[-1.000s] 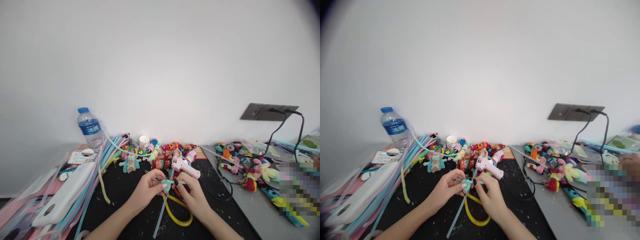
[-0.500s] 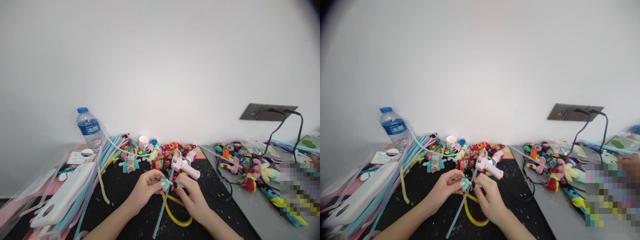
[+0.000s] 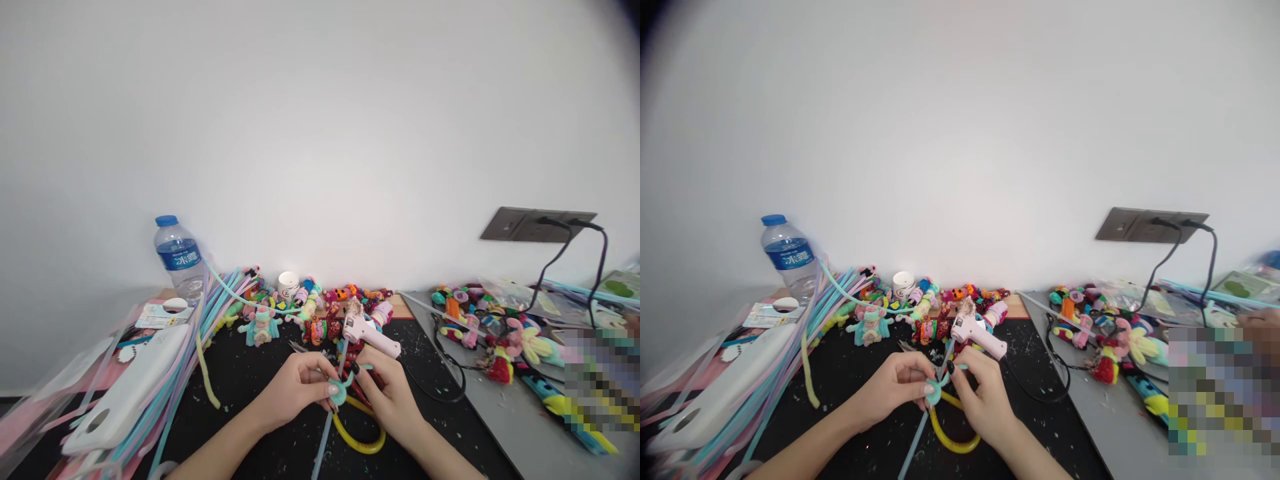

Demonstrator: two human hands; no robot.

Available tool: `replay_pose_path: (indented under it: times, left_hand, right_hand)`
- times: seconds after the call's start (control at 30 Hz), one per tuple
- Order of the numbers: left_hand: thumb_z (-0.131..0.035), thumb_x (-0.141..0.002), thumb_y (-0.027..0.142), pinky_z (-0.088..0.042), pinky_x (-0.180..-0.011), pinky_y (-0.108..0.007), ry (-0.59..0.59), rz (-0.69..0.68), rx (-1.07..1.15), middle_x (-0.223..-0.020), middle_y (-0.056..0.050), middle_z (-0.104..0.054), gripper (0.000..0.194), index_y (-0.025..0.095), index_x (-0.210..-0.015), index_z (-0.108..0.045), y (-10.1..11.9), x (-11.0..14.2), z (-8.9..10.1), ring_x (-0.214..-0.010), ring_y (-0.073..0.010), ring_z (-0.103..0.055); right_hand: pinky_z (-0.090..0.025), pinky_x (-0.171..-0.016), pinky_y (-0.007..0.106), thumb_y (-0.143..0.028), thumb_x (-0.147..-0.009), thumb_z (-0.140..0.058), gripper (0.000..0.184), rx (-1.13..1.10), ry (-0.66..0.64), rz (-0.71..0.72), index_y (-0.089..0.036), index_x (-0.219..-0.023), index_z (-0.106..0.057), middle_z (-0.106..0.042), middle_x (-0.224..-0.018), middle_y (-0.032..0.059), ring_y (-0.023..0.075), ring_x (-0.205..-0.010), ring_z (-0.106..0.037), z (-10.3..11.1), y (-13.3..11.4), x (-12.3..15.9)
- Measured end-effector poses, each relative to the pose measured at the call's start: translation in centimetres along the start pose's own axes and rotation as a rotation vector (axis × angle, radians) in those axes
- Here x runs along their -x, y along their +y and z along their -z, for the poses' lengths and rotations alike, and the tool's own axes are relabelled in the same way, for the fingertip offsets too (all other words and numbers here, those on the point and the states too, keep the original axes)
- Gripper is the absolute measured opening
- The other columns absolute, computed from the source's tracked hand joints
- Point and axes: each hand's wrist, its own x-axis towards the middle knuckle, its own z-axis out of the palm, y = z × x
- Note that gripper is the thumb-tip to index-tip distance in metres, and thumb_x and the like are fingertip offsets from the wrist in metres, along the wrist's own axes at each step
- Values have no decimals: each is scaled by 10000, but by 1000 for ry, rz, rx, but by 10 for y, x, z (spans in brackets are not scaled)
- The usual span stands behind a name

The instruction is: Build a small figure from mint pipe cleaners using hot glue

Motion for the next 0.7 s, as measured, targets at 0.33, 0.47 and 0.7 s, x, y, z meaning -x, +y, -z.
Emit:
replay_pose_path:
  times: [0.33,0.47,0.7]
  left_hand:
    - [-694,-674,300,-498,-603,-244,288,-61,46,-688,9,-615,210,157,-786,-588,5,-5,5,-614,-121,-596]
    - [-677,-688,307,-510,-661,-265,398,-126,96,-783,12,-572,220,170,-829,-579,5,-7,9,-667,-121,-592]
    - [-668,-702,302,-517,-709,-277,441,-149,106,-831,1,-568,223,173,-863,-584,2,-9,13,-718,-128,-598]
  right_hand:
    - [-378,-828,394,-190,-842,-407,236,289,216,-20,-209,-1065,-483,-533,-1055,98,248,-982,-480,7,15,-3]
    - [-358,-815,450,-165,-742,-488,426,604,217,-213,-218,-1162,-442,-470,-1198,109,307,-1059,-423,8,29,-7]
    - [-376,-763,373,-176,-722,-492,455,641,117,-296,-199,-1174,-442,-544,-1067,84,262,-945,-482,11,35,-9]
